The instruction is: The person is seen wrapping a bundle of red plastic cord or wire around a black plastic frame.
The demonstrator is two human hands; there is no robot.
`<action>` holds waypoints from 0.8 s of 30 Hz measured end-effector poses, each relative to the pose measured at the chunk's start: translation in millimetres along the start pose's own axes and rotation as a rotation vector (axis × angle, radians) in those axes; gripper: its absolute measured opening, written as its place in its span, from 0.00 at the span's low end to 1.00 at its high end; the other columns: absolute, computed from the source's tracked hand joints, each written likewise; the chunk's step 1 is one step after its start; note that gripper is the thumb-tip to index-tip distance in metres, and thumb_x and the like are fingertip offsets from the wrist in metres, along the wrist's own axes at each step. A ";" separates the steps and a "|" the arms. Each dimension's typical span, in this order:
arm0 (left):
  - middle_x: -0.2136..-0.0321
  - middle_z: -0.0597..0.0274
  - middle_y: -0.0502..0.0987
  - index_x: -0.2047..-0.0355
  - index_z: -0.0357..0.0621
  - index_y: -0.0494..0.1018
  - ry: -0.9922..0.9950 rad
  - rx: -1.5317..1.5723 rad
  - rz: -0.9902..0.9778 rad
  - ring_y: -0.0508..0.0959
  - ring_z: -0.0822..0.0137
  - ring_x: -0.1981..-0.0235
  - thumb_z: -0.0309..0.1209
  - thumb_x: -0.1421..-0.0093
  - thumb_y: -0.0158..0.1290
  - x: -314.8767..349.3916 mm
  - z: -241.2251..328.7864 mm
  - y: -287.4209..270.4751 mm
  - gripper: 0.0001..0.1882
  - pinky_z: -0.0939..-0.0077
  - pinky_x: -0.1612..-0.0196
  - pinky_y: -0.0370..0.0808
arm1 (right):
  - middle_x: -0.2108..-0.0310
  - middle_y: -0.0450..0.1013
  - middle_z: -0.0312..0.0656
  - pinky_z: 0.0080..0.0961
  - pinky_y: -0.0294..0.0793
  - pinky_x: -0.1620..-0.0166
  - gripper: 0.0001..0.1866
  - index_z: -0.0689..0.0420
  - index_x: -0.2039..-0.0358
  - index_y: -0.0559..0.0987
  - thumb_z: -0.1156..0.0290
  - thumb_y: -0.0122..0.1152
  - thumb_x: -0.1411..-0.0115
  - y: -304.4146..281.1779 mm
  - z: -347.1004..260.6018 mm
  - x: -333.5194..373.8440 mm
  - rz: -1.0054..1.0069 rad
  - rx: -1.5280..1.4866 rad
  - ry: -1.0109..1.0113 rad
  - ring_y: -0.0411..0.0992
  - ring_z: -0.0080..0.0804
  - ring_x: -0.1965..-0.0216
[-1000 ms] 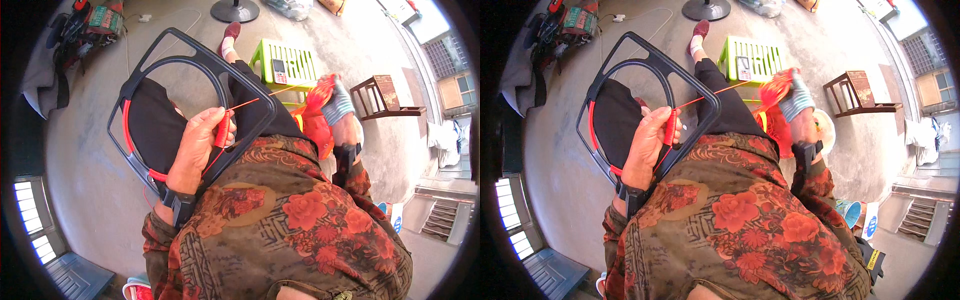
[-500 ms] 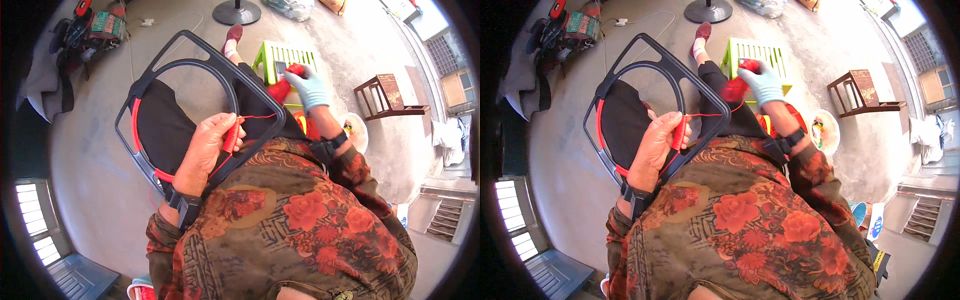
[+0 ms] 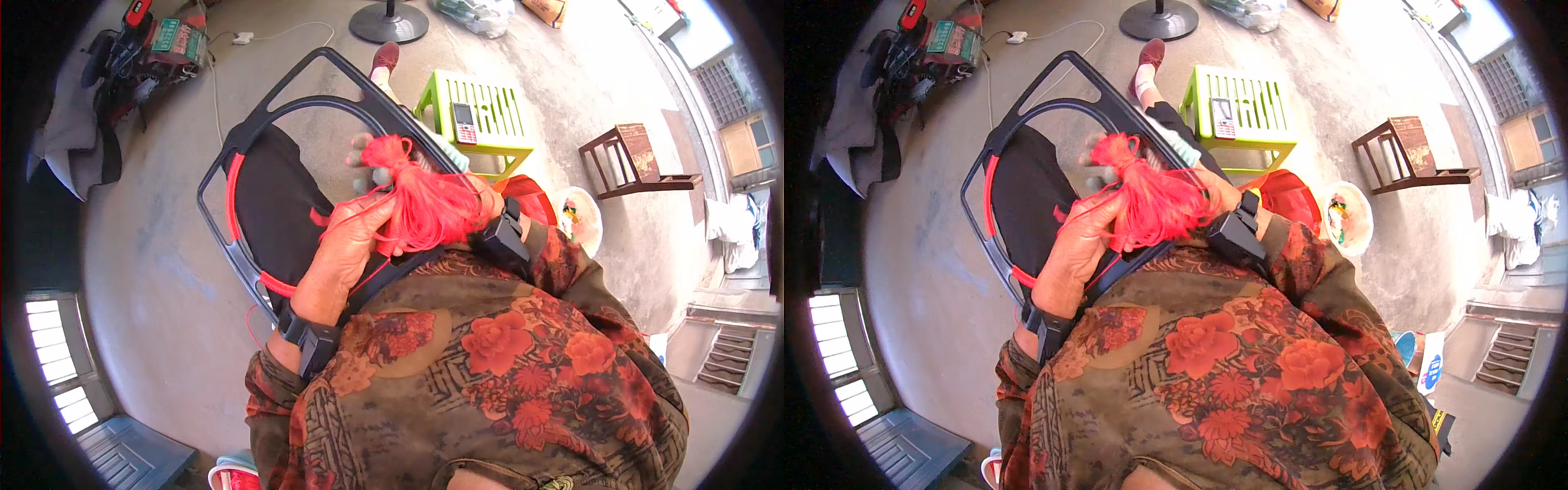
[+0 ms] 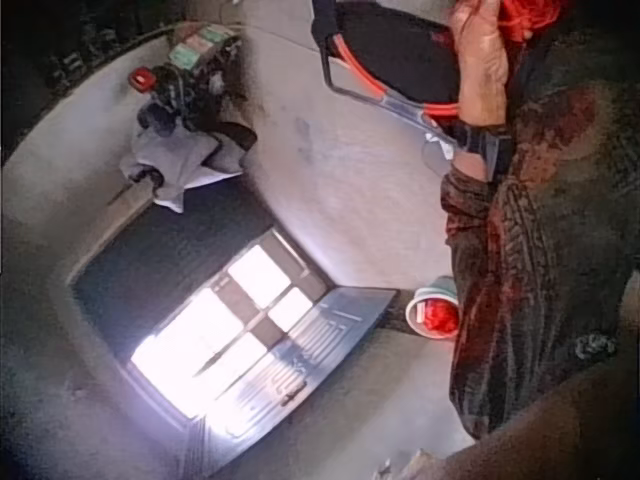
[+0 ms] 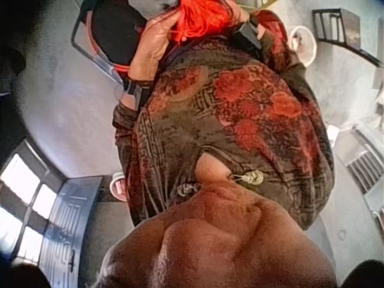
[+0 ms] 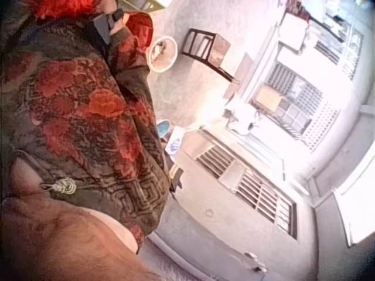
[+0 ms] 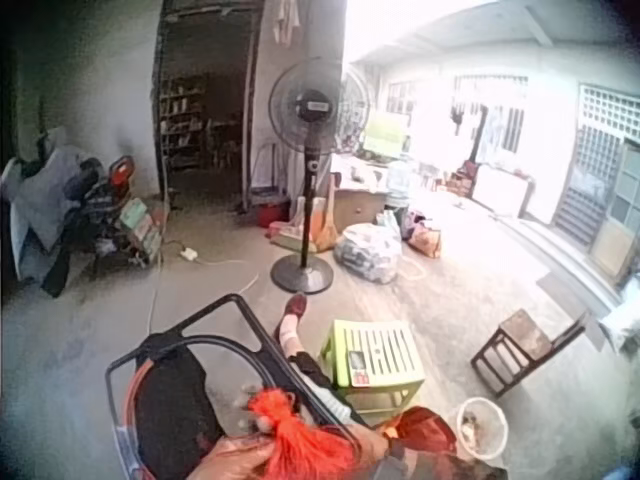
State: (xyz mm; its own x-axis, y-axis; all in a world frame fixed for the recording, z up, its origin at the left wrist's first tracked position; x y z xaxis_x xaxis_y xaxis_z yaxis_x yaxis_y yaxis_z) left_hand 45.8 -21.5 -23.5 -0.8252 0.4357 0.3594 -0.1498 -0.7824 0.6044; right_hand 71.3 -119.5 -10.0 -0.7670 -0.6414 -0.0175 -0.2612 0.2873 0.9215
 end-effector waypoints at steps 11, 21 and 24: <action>0.79 0.61 0.76 0.66 0.37 0.73 -0.074 -0.110 -0.091 0.75 0.70 0.83 0.33 0.41 0.53 -3.6 -3.2 -8.4 0.10 0.81 0.81 0.72 | 0.67 0.74 0.41 0.21 0.73 0.62 0.18 0.64 0.60 0.73 0.73 0.65 0.52 -5.1 -36.4 5.8 0.333 0.891 0.110 0.72 0.26 0.67; 0.78 0.64 0.75 0.69 0.42 0.72 -0.060 -0.234 -0.135 0.74 0.73 0.82 0.36 0.38 0.50 -5.7 0.8 -15.2 0.10 0.81 0.80 0.72 | 0.67 0.72 0.34 0.18 0.68 0.59 0.20 0.63 0.62 0.75 0.58 0.61 0.47 -40.7 -43.5 44.3 0.564 1.068 0.044 0.68 0.19 0.66; 0.78 0.63 0.75 0.70 0.43 0.71 -0.049 -0.217 -0.130 0.74 0.73 0.82 0.37 0.38 0.49 -0.2 8.9 -9.2 0.11 0.82 0.79 0.72 | 0.64 0.73 0.36 0.21 0.71 0.58 0.20 0.61 0.61 0.74 0.57 0.60 0.45 -41.7 -42.8 69.8 0.624 0.678 -0.111 0.71 0.23 0.64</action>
State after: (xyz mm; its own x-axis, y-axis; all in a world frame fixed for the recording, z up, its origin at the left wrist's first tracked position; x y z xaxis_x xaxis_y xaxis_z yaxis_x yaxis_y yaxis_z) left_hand 52.2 -10.4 -22.8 -0.7647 0.5559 0.3260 -0.3707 -0.7933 0.4831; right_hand 53.8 -206.6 -33.0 -0.9266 -0.1687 0.3361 -0.0420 0.9346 0.3533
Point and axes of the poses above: each hand's wrist, its own x-axis away from the middle knuckle, its own y-axis out of the palm, z = x × y, the point moved 7 cm from there along -x, towards the middle knuckle
